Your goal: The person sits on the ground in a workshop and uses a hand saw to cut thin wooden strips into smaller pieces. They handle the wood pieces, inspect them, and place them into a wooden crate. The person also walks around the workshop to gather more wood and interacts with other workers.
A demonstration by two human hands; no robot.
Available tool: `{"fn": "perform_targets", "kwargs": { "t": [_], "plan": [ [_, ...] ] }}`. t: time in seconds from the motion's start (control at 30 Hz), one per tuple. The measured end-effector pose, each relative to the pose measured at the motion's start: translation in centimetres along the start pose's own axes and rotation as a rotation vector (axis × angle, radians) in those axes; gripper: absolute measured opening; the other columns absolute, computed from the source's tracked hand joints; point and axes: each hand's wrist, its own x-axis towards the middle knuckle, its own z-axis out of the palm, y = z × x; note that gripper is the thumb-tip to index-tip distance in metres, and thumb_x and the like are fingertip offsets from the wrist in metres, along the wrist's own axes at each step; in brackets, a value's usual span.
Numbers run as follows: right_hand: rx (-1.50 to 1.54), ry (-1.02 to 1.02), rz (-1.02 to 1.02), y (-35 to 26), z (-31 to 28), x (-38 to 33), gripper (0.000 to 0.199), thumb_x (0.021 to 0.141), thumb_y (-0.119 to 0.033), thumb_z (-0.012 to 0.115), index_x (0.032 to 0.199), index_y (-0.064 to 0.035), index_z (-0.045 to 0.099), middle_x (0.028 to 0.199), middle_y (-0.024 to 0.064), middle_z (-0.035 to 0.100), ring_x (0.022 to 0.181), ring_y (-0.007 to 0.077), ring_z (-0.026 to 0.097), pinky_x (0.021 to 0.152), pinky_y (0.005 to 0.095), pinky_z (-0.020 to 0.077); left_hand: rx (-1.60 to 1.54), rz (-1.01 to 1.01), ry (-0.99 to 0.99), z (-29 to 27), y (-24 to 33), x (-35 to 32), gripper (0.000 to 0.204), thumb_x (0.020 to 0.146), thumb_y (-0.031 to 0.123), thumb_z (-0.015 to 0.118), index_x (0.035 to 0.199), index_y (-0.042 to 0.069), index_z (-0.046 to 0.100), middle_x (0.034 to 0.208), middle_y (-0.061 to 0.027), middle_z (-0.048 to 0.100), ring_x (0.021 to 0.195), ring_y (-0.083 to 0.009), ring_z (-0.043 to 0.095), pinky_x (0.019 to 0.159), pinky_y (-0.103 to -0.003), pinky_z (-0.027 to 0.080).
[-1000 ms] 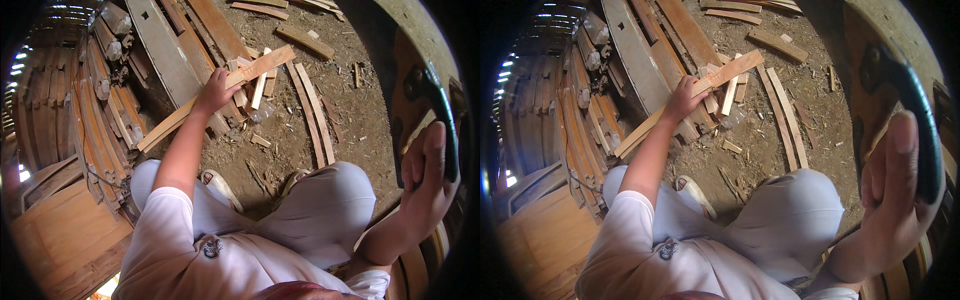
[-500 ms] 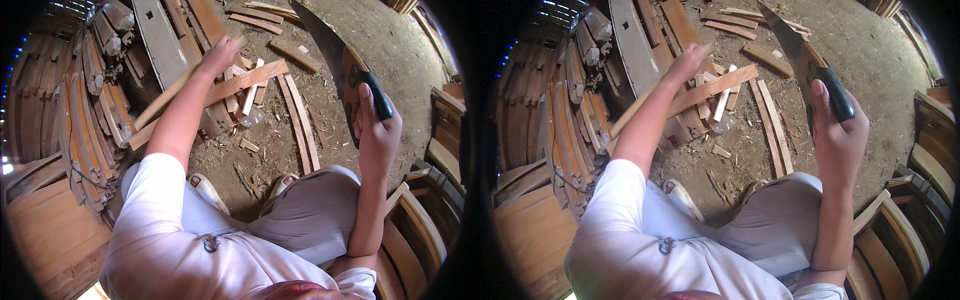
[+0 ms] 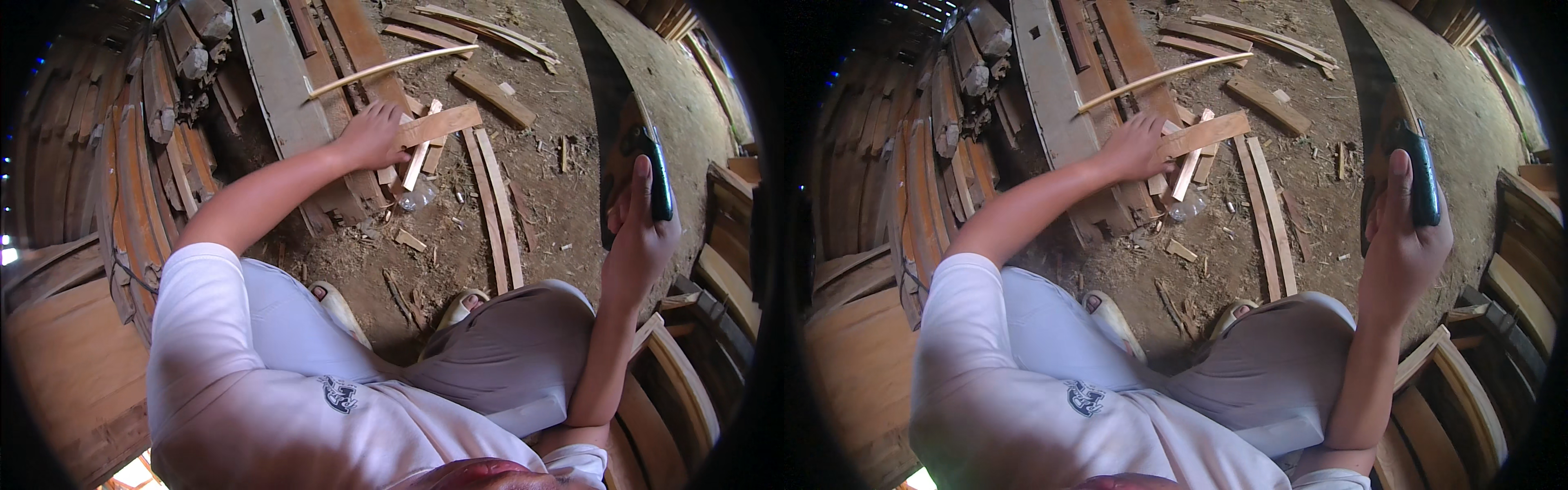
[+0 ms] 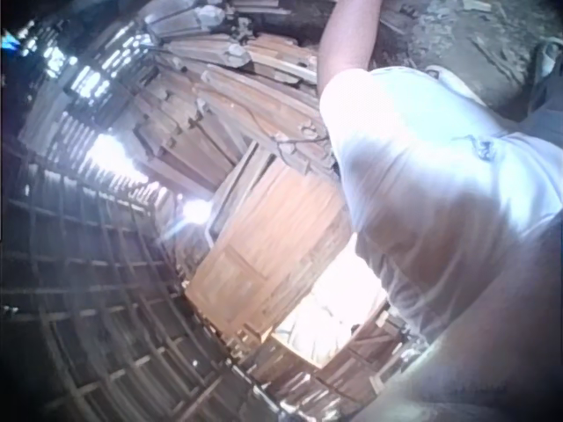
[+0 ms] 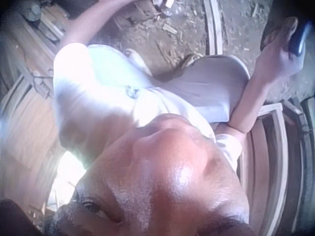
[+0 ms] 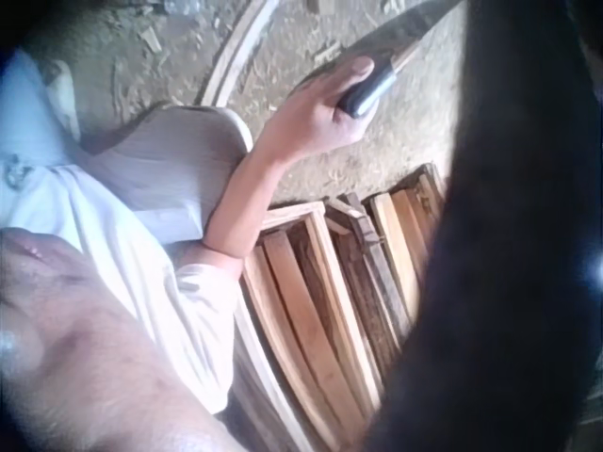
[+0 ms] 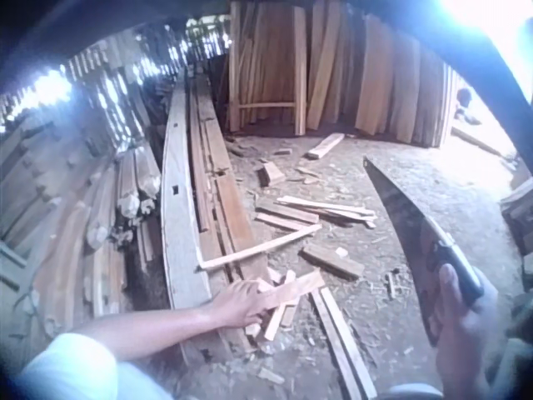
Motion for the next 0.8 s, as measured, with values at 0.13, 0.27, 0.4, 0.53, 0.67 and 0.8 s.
{"fn": "perform_targets", "kwargs": {
  "t": [0.13, 0.27, 0.4, 0.53, 0.67, 0.8],
  "plan": [
    [-0.028, -0.029, -0.001, -0.8, 2.3, -0.1, 0.031, 0.101, -0.029, 0.069, 0.08, -0.0078, 0.061, 0.061, -0.0056, 0.044, 0.051, 0.0034, 0.038, 0.047, 0.0231, 0.0296, -0.144, -0.132, -0.146, 2.3, -1.3, -2.3, 0.089, 0.083, 0.046, 0.078, 0.144, -0.004, 0.038, 0.135, -0.0272, 0.055, 0.127, -0.043, 0.053, 0.108, -0.05, 0.044],
    [-0.042, -0.152, -0.001, 0.2, 3.2, 0.0, 0.028, 0.101, -0.029, 0.068, 0.085, -0.0066, 0.062, 0.062, -0.0054, 0.046, 0.052, 0.0031, 0.04, 0.048, 0.0222, 0.0305, -0.292, -0.19, -0.229, 4.0, -1.7, -1.8, 0.077, 0.084, 0.043, 0.077, 0.134, -0.004, 0.045, 0.125, -0.0252, 0.06, 0.121, -0.0416, 0.057, 0.104, -0.049, 0.046],
    [-0.039, -0.186, 0.014, 0.2, 3.5, 0.0, 0.027, 0.099, -0.03, 0.071, 0.094, -0.004, 0.066, 0.062, -0.0061, 0.05, 0.052, 0.0014, 0.043, 0.046, 0.0208, 0.0317, -0.211, -0.146, -0.082, 3.0, -1.6, -2.6, 0.067, 0.086, 0.042, 0.076, 0.13, -0.001, 0.051, 0.131, -0.0262, 0.056, 0.126, -0.04, 0.055, 0.103, -0.05, 0.047],
    [-0.013, -0.176, 0.009, 0.0, 3.4, -0.2, 0.029, 0.098, -0.031, 0.072, 0.1, -0.0026, 0.069, 0.062, -0.0066, 0.052, 0.051, 0.0007, 0.044, 0.045, 0.0201, 0.0317, -0.15, -0.089, 0.225, 4.2, -3.2, -2.6, 0.061, 0.088, 0.042, 0.074, 0.129, 0.001, 0.052, 0.132, -0.0256, 0.055, 0.126, -0.0397, 0.054, 0.105, -0.05, 0.046],
    [-0.04, -0.107, 0.005, -0.5, 3.2, -0.3, 0.029, 0.098, -0.031, 0.072, 0.099, -0.0024, 0.068, 0.062, -0.0062, 0.051, 0.052, 0.0016, 0.043, 0.046, 0.021, 0.0317, -0.221, -0.26, 0.22, 2.1, -6.5, 3.4, 0.049, 0.093, 0.032, 0.07, 0.127, 0.002, 0.053, 0.131, -0.0241, 0.057, 0.13, -0.0404, 0.052, 0.105, -0.05, 0.046],
    [-0.093, -0.091, -0.023, -0.3, 3.0, 0.1, 0.033, 0.097, -0.035, 0.072, 0.097, -0.0021, 0.068, 0.062, -0.0061, 0.051, 0.052, 0.002, 0.044, 0.046, 0.0216, 0.031, -0.134, -0.397, -0.12, 3.0, -11.0, 4.7, 0.051, 0.091, 0.026, 0.071, 0.13, 0.0, 0.051, 0.132, -0.0239, 0.06, 0.125, -0.0405, 0.058, 0.102, -0.049, 0.049]
  ]
}}
